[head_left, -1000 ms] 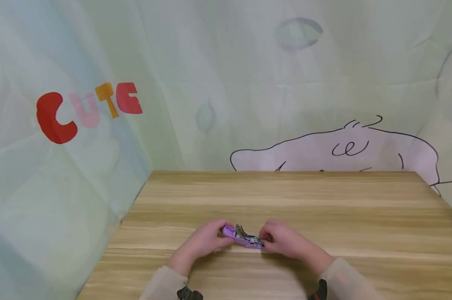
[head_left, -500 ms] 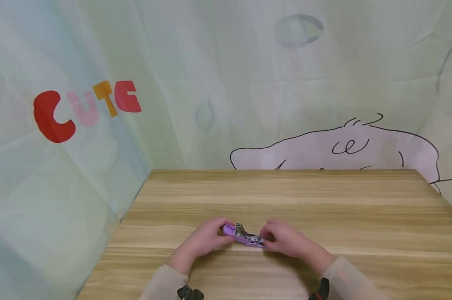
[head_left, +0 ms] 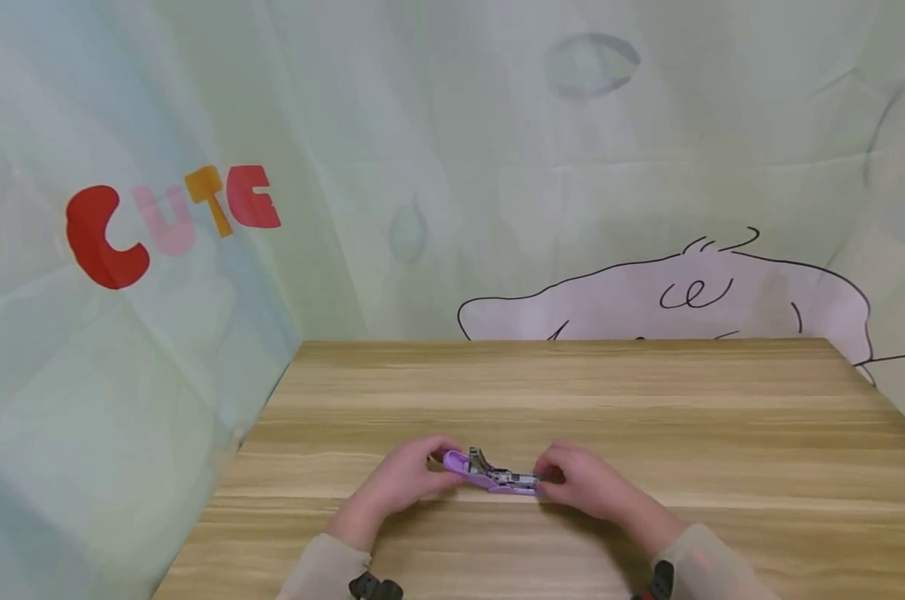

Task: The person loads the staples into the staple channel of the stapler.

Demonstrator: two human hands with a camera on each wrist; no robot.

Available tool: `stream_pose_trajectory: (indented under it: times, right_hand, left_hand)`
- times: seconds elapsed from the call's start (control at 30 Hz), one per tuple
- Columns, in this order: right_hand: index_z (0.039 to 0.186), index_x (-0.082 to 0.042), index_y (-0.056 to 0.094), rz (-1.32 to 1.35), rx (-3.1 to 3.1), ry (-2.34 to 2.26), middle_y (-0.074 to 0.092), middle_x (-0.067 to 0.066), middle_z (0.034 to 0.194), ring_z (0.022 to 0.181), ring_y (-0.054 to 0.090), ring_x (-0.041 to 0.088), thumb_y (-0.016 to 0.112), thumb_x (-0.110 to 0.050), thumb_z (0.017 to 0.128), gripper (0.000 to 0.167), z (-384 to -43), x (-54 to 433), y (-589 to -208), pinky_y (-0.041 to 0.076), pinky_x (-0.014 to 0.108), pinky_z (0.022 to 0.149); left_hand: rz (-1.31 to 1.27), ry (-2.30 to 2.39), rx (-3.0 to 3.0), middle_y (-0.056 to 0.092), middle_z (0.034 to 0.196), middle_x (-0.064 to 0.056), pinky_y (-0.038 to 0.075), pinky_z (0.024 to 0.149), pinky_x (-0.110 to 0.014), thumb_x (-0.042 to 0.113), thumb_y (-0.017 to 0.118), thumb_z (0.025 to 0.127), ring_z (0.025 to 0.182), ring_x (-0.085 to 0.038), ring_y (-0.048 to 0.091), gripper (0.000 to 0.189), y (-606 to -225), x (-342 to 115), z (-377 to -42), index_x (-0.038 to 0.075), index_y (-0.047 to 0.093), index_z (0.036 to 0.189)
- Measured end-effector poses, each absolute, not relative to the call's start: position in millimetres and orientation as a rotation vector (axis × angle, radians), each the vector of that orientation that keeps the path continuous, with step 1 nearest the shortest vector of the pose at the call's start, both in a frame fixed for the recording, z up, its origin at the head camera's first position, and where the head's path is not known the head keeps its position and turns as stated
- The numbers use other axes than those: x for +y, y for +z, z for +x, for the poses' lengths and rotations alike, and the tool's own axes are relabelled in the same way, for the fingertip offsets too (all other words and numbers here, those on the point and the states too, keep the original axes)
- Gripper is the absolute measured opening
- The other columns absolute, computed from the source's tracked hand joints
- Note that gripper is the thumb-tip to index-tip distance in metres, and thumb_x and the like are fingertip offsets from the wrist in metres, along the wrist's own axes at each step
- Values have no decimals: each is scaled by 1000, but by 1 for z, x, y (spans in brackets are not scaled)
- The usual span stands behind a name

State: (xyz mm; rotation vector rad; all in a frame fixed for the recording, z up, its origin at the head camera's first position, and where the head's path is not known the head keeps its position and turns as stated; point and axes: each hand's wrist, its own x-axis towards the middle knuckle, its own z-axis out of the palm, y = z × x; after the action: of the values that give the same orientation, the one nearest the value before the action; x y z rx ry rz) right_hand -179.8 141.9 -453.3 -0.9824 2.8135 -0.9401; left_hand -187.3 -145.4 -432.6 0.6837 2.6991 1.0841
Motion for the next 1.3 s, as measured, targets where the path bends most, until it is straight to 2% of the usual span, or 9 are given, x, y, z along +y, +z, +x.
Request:
stream_pose_trajectory:
  times: [0.13, 0.5, 0.93, 1.3]
  right_hand:
    - [87, -15, 64, -933, 2814, -945, 51, -12, 82, 77, 51, 4, 70, -16, 81, 9, -178, 143, -453, 49, 24, 69]
    - [87, -16, 67, -811, 2817, -974, 54, -13, 81, 75, 51, 4, 70, -20, 84, 5, -177, 144, -455, 47, 25, 66]
    - [88, -15, 69, -750, 2807, -1030, 56, -12, 81, 73, 51, 5, 69, -21, 85, 7, -175, 147, -455, 46, 24, 63]
    - [89, -16, 68, -725, 2792, -1085, 57, -12, 82, 75, 53, 6, 69, -24, 83, 10, -173, 147, -455, 47, 24, 65]
  left_hand:
    - [646, 1119, 2709, 62, 99, 9, 46, 85, -42, 36, 72, 80, 95, -16, 56, 31, -432, -150, -186, 22, 65, 107]
    - [639, 1157, 2692, 65, 100, 7, 46, 87, -44, 30, 69, 83, 97, -18, 58, 26, -430, -152, -184, 19, 65, 106]
    - [659, 1139, 2720, 65, 105, 2, 45, 88, -47, 36, 66, 85, 101, -22, 57, 27, -423, -141, -183, 18, 65, 106]
    - [766, 1167, 2762, 64, 108, -2, 44, 90, -47, 34, 65, 86, 104, -24, 57, 31, -418, -125, -182, 13, 65, 108]
